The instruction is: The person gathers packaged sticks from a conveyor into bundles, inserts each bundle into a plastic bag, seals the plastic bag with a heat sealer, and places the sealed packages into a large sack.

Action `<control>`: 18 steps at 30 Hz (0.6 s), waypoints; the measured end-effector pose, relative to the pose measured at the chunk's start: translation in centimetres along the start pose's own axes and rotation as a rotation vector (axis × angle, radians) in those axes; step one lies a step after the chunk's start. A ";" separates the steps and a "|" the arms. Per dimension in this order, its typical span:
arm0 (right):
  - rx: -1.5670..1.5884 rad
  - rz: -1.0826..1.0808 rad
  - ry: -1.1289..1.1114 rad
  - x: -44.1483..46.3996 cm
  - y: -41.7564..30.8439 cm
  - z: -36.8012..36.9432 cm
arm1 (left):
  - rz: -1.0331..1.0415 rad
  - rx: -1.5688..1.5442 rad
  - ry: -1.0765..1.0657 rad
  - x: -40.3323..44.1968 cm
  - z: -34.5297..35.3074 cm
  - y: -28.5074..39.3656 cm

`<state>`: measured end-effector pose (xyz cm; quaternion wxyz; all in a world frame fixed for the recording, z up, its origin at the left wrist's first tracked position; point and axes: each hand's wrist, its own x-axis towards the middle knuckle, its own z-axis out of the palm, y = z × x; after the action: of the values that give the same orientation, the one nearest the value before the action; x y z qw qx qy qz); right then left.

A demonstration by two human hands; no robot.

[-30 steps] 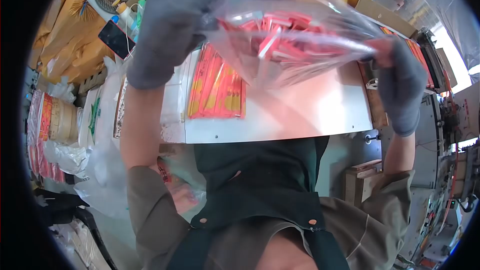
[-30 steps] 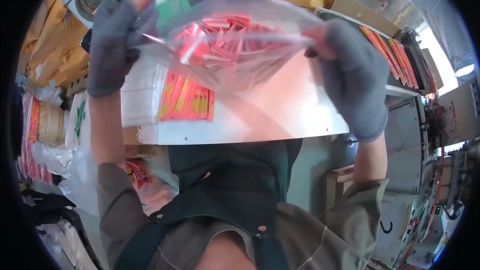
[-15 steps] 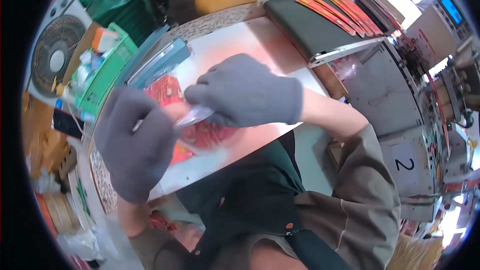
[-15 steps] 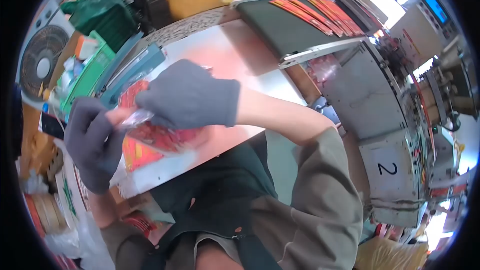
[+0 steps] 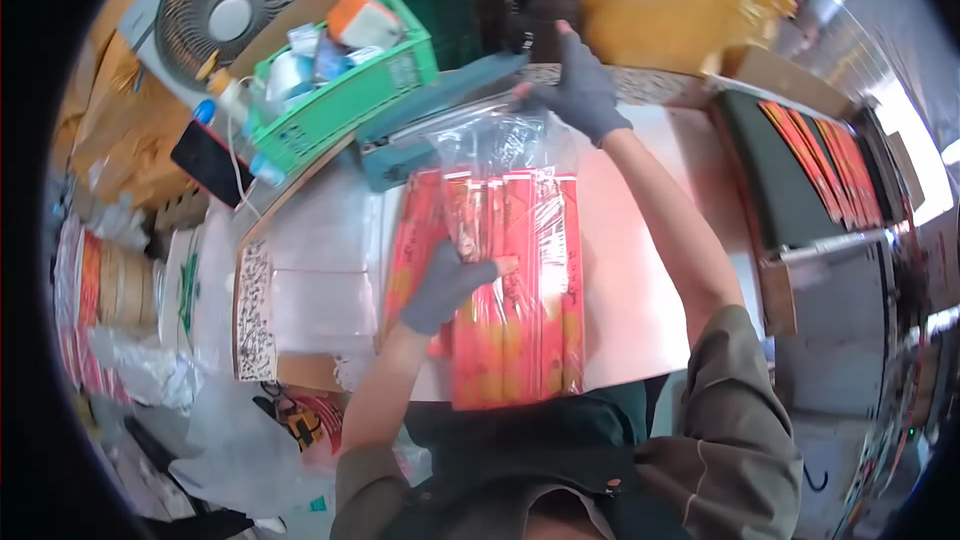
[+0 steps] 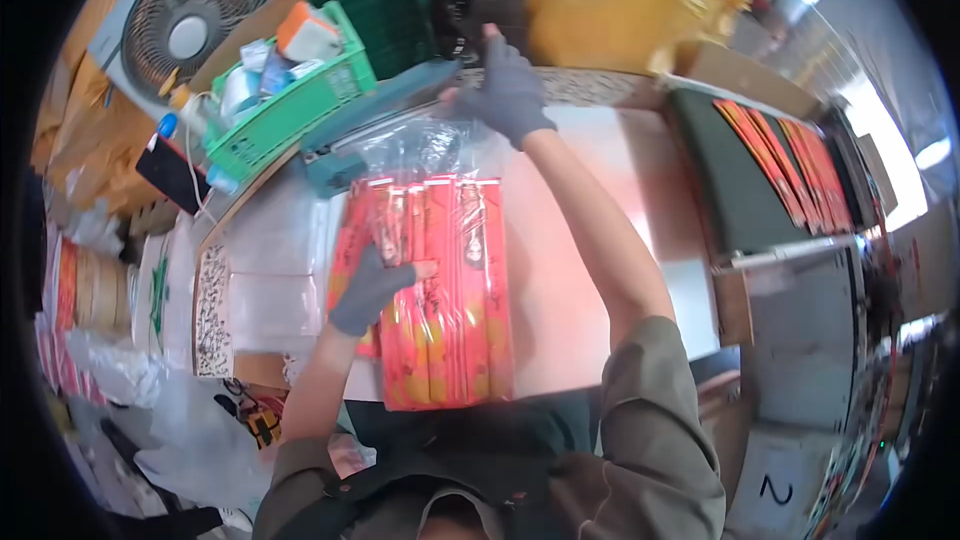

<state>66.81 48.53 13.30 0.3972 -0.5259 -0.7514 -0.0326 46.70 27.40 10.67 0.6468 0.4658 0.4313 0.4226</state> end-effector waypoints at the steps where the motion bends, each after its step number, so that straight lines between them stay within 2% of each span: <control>1: -0.002 0.002 -0.033 0.8 0.2 1.4 | -0.003 -0.033 0.010 1.1 -0.8 -0.4; 3: -0.021 0.071 -0.181 3.8 -4.0 0.0 | 0.000 -0.060 0.012 3.7 -2.3 -0.7; 6: 0.307 -0.065 0.034 7.4 -5.0 -0.4 | 0.016 -0.079 0.059 7.3 -4.3 0.2; 9: 0.209 -0.245 0.119 7.2 -2.2 2.9 | -0.034 -0.302 0.185 9.3 -6.6 -0.7; 11: -0.054 -0.066 -0.315 4.5 0.0 5.6 | 0.024 -0.304 0.200 9.3 -6.9 -0.9; 13: 0.093 0.032 -0.163 2.9 0.4 7.2 | 0.063 -0.258 0.214 9.3 -6.9 -1.6; 16: 0.155 -0.048 -0.112 3.1 1.1 8.4 | 0.119 -0.149 0.178 9.4 -7.6 -2.4; 18: 0.119 -0.089 -0.091 3.1 1.1 8.9 | 0.070 -0.134 0.248 9.6 -8.3 -4.0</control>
<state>62.31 55.50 8.81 0.3916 -0.4683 -0.7918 0.0185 41.99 37.65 3.65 0.6031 0.3807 0.4622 0.5270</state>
